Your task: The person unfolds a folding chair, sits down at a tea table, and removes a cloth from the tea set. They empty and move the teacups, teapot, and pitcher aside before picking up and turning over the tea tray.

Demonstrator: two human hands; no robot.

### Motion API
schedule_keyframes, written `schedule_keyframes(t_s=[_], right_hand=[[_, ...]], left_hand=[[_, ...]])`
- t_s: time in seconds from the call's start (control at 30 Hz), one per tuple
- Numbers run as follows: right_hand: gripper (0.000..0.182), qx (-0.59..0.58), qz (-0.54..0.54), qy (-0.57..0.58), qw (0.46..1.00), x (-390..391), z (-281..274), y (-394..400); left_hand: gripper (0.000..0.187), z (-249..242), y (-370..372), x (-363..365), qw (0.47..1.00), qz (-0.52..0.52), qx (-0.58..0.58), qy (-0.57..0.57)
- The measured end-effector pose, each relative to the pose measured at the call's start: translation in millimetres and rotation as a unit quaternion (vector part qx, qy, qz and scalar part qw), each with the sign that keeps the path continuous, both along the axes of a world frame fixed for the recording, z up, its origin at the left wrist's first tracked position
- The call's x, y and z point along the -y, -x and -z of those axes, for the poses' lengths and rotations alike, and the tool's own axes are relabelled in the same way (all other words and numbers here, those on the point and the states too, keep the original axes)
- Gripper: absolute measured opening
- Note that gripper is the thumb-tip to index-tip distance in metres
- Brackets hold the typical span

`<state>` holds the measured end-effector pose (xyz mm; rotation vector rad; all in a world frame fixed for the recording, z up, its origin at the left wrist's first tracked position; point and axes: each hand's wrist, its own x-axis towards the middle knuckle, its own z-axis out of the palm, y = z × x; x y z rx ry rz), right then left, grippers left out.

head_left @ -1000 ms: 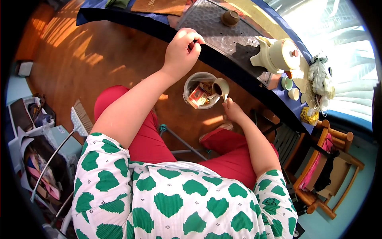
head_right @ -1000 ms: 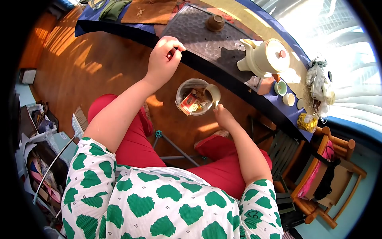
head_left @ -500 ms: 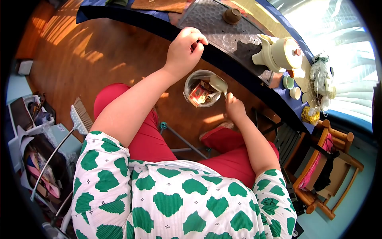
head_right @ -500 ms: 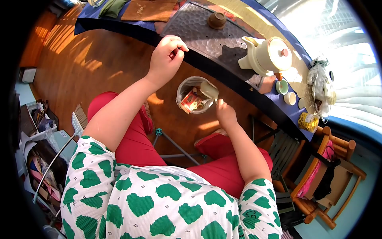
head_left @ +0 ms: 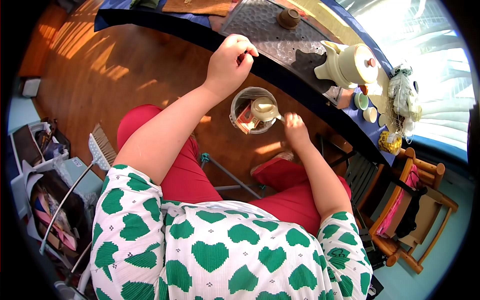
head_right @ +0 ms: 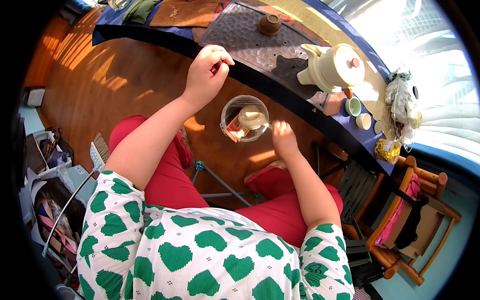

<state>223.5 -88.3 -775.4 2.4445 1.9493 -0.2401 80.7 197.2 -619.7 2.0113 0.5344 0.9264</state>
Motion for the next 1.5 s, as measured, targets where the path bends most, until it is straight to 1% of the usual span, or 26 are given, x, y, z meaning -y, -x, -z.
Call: schedule_keyframes(t_s=[0.13,0.23,0.33,0.43,0.53,0.63,0.7,0.73,0.8,0.83,0.93,1.03,1.13,1.23,1.33,1.5], right_hand=[[0.043,0.011,-0.023,-0.026,0.999,-1.1,-3.6,-1.3],[0.038,0.028,-0.040,-0.063,0.997,-0.9,-5.8,-2.4],[0.027,-0.007,-0.014,-0.094,0.995,-3.1,-5.8,0.6],[0.019,-0.022,-0.023,-0.144,0.989,-6.4,-16.1,2.6],[0.017,-0.009,-0.033,-0.196,0.980,-11.2,-23.6,3.1],[0.015,-0.047,-0.039,-0.199,0.978,-13.1,-37.0,2.8],[0.014,-0.052,-0.035,-0.196,0.979,-15.6,-45.8,4.3],[0.013,-0.054,-0.033,-0.194,0.979,-16.7,-50.1,4.7],[0.013,-0.087,-0.026,-0.230,0.969,-18.2,-60.1,4.2],[0.013,-0.103,-0.022,-0.248,0.963,-18.5,-64.7,4.0],[0.013,-0.094,-0.018,-0.275,0.957,-20.8,-69.4,0.1],[0.011,-0.095,-0.016,-0.262,0.960,-19.7,-70.7,-3.8],[0.011,-0.095,-0.015,-0.274,0.957,-20.8,-71.6,-4.4],[0.012,-0.074,-0.008,-0.271,0.960,-22.4,-68.8,-5.0],[0.011,-0.079,-0.020,-0.225,0.971,-21.7,-75.2,-5.0],[0.010,-0.078,-0.032,-0.229,0.970,-20.0,-73.5,-4.2]], left_hand=[[0.012,-1.2,-0.4,-0.5,1.000,-0.005,0.000,-0.001],[0.008,-0.3,-1.5,-1.0,1.000,-0.018,0.005,-0.005],[0.009,1.7,-1.2,-1.3,1.000,-0.020,-0.021,0.000],[0.009,3.3,-2.3,-1.3,0.999,-0.018,-0.026,-0.006],[0.009,2.1,0.6,1.2,0.999,0.000,-0.037,-0.006],[0.009,1.9,0.7,3.2,0.999,0.013,-0.043,-0.013],[0.009,0.5,2.3,4.0,0.999,0.018,-0.044,-0.021],[0.010,-0.5,3.5,4.9,0.998,0.028,-0.048,-0.030],[0.011,-1.8,4.2,7.5,0.996,0.051,-0.053,-0.048],[0.011,-0.7,2.8,8.6,0.994,0.059,-0.039,-0.079],[0.010,-0.1,3.2,14.2,0.987,0.085,-0.061,-0.119],[0.010,0.3,2.4,18.0,0.986,0.096,-0.064,-0.116],[0.009,0.5,2.0,17.4,0.987,0.099,-0.060,-0.114],[0.009,0.2,1.3,17.7,0.988,0.099,-0.064,-0.103],[0.009,-2.0,1.1,18.0,0.988,0.100,-0.063,-0.098],[0.010,-3.5,2.3,18.2,0.990,0.094,-0.066,-0.088]])
